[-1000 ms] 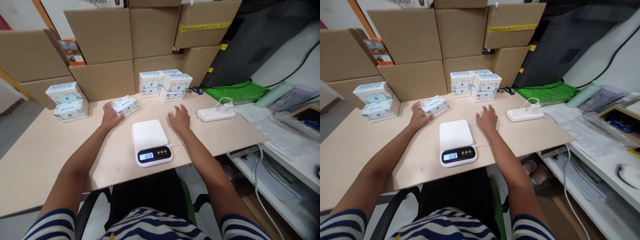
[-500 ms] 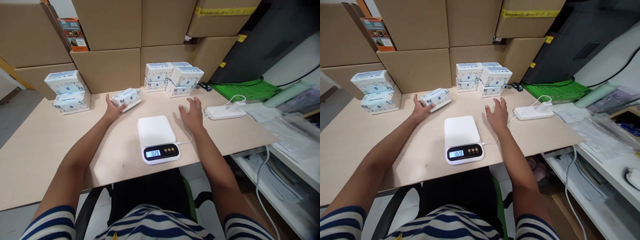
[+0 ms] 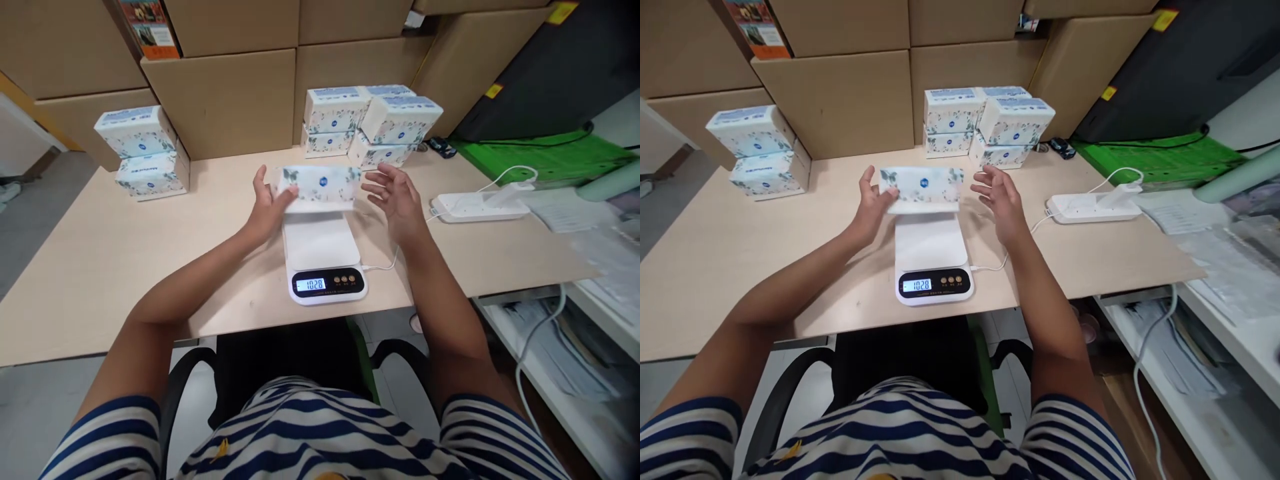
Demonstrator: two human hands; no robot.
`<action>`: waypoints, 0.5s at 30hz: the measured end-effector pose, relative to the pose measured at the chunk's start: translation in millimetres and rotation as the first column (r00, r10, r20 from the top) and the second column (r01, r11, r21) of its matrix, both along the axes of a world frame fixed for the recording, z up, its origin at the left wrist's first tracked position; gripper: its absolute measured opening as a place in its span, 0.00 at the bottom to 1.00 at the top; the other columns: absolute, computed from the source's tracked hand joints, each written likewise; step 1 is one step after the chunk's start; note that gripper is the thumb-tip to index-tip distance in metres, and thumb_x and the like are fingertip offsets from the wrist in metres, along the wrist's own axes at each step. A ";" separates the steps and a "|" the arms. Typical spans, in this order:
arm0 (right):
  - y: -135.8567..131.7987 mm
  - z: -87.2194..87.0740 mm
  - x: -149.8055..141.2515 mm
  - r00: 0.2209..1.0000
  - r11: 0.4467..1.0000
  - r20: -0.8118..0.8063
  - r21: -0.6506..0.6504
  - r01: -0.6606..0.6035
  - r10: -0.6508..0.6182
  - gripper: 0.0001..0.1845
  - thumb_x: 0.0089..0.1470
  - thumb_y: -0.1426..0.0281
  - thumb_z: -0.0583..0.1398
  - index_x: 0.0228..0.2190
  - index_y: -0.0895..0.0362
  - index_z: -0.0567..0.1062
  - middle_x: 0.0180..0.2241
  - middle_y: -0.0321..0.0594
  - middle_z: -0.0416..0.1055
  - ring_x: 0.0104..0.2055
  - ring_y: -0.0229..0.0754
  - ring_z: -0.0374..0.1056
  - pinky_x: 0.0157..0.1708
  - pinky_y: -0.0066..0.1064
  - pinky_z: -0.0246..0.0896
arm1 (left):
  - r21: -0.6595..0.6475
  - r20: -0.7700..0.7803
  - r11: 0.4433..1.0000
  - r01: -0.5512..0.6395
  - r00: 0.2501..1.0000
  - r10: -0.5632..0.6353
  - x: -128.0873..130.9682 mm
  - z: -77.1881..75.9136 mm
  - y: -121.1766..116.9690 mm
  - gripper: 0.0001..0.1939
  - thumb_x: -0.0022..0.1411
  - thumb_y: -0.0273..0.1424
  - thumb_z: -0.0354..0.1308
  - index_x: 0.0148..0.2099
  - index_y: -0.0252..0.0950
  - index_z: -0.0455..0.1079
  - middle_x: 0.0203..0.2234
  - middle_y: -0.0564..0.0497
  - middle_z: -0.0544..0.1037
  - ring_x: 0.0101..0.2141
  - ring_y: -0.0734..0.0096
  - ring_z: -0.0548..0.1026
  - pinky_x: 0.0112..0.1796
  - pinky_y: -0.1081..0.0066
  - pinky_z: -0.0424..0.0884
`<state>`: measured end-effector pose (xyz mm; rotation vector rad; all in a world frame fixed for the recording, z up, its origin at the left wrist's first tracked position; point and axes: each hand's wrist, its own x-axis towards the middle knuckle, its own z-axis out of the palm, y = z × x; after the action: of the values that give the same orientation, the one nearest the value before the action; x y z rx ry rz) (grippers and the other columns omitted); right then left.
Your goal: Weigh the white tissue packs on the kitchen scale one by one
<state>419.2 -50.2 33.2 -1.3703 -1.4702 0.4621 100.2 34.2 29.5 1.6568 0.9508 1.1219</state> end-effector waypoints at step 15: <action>-25.5 17.4 -30.8 0.952 0.940 0.227 0.224 -0.258 0.207 0.39 0.67 0.29 0.54 0.47 0.48 0.84 0.67 0.52 0.78 0.70 0.62 0.75 0.71 0.64 0.70 | -0.055 -0.260 0.956 0.289 0.920 -0.293 -48.8 -22.6 -59.2 0.82 0.61 0.61 0.76 0.86 0.49 0.12 0.86 0.29 0.41 0.84 0.23 0.41 0.79 0.22 0.41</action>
<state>388.4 -75.8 50.6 -1.0692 -1.8035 0.2779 51.4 -24.9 7.0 1.8955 0.8378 0.7016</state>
